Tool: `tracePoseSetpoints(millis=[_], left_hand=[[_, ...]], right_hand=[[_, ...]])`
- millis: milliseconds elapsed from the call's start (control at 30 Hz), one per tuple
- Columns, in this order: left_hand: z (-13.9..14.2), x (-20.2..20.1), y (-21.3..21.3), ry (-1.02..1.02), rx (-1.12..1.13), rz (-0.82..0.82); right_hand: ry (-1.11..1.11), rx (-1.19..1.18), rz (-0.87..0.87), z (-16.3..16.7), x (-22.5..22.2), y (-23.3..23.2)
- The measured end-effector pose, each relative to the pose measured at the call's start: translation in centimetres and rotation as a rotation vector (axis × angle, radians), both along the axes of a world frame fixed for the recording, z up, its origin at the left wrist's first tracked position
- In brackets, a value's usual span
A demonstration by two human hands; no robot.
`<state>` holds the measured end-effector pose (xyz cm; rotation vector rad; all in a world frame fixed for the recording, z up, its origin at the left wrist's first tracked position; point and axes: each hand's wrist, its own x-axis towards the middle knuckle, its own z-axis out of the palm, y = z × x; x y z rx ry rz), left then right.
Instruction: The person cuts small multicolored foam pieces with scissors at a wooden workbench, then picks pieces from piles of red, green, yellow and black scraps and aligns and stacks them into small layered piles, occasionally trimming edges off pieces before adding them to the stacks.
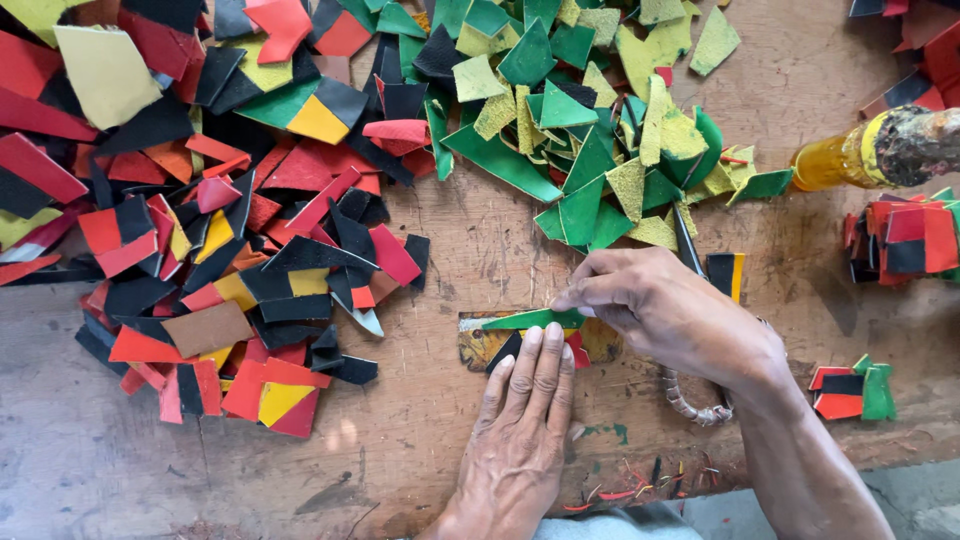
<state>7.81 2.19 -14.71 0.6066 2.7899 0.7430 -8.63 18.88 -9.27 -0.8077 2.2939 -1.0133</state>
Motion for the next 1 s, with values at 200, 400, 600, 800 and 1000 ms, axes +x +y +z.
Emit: tracePoseSetpoints(millis=[200, 400, 600, 800, 1000], left_hand=[[0.7, -0.2, 0.0, 0.013, -0.009, -0.001], [0.7, -0.3, 0.2, 0.033, -0.04, 0.007], [0.3, -0.4, -0.1, 0.091, -0.054, -0.005], [-0.4, -0.8, -1.2, 0.264, -0.07, -0.005], [-1.4, -0.9, -1.1, 0.267, -0.05, -0.005]], right_hand=[[0.148, 0.054, -0.111, 1.2, 0.5, 1.1], [0.102, 0.036, -0.273, 1.3, 1.8, 1.3], [0.025, 0.014, -0.304, 0.2, 3.0, 0.0], [0.042, 0.02, -0.308, 0.6, 3.1, 0.0], [-0.018, -0.096, -0.703, 1.6, 1.3, 0.3]])
